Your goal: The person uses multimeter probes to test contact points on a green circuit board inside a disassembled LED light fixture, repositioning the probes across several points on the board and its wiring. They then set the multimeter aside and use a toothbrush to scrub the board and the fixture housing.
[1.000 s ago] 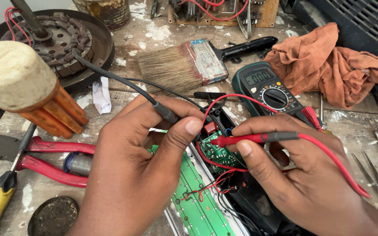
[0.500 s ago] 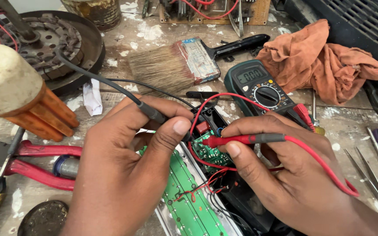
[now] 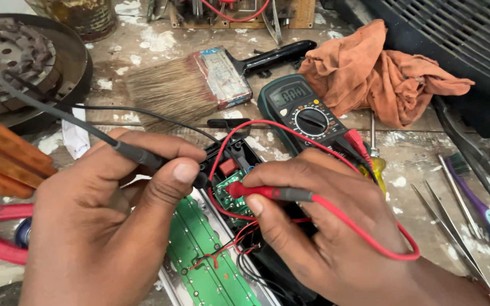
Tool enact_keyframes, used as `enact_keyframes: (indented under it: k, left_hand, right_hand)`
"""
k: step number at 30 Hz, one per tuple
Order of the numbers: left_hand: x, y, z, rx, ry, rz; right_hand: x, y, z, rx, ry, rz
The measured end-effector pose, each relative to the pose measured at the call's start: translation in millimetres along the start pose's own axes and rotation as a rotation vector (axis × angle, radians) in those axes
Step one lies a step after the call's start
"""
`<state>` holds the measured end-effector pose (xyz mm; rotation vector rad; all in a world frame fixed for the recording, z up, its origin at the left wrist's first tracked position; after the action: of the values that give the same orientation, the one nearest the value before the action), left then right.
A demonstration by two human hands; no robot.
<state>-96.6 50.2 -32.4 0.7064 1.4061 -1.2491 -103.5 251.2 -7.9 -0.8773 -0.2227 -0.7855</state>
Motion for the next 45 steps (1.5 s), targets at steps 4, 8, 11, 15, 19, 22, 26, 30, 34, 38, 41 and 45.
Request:
enact_keyframes:
  k: [4, 8, 11, 15, 19, 22, 26, 30, 34, 38, 41, 45]
  left_hand:
    - [-3, -1, -3, 0.007, -0.026, -0.08]
    - [-2, -1, -5, 0.011, -0.007, -0.078]
    - [-2, -1, -4, 0.01, -0.017, -0.067]
    - [-1, -1, -1, -0.001, -0.013, -0.051]
    - [-2, -1, 3, -0.01, -0.069, -0.07]
    - [-2, -1, 6, 0.004, -0.037, -0.051]
    - [-5, 1, 13, -0.008, -0.044, -0.113]
    - [-9, 6, 18, -0.013, -0.014, -0.137]
    - [-15, 8, 27, -0.013, -0.007, -0.086]
    - [-22, 12, 33, 0.018, 0.07, -0.013]
    - [-29, 15, 31, 0.084, 0.098, -0.154]
    - [-30, 14, 31, 0.111, 0.096, -0.185]
  right_hand:
    - [1, 0, 1, -0.007, 0.006, 0.045]
    - [-1, 1, 3, -0.012, 0.006, 0.067]
    - [-1, 1, 2, -0.02, -0.028, 0.039]
    - [1, 1, 1, -0.012, -0.012, 0.049]
    - [4, 0, -1, -0.008, -0.033, 0.028]
    - [7, -1, -2, 0.003, 0.015, 0.067]
    - [11, 1, 1, 0.016, 0.097, -0.025]
    - [13, 4, 9, -0.047, -0.002, -0.197]
    - [18, 9, 18, -0.097, -0.092, -0.253]
    - [22, 12, 17, -0.087, -0.12, -0.23]
    - [18, 17, 10, -0.037, -0.159, -0.44]
    - [22, 14, 6, -0.039, -0.177, -0.331]
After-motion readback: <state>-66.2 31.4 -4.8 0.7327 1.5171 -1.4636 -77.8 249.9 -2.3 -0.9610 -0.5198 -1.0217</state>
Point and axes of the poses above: each hand's wrist, its own y-axis away from the middle knuckle, its own z-axis out of the back of the hand, x = y × z, the point moved 3 cm from there along -y, towards the middle knuckle, and after that the axes turned 10 degrees about -x, right-handed, at the moved point
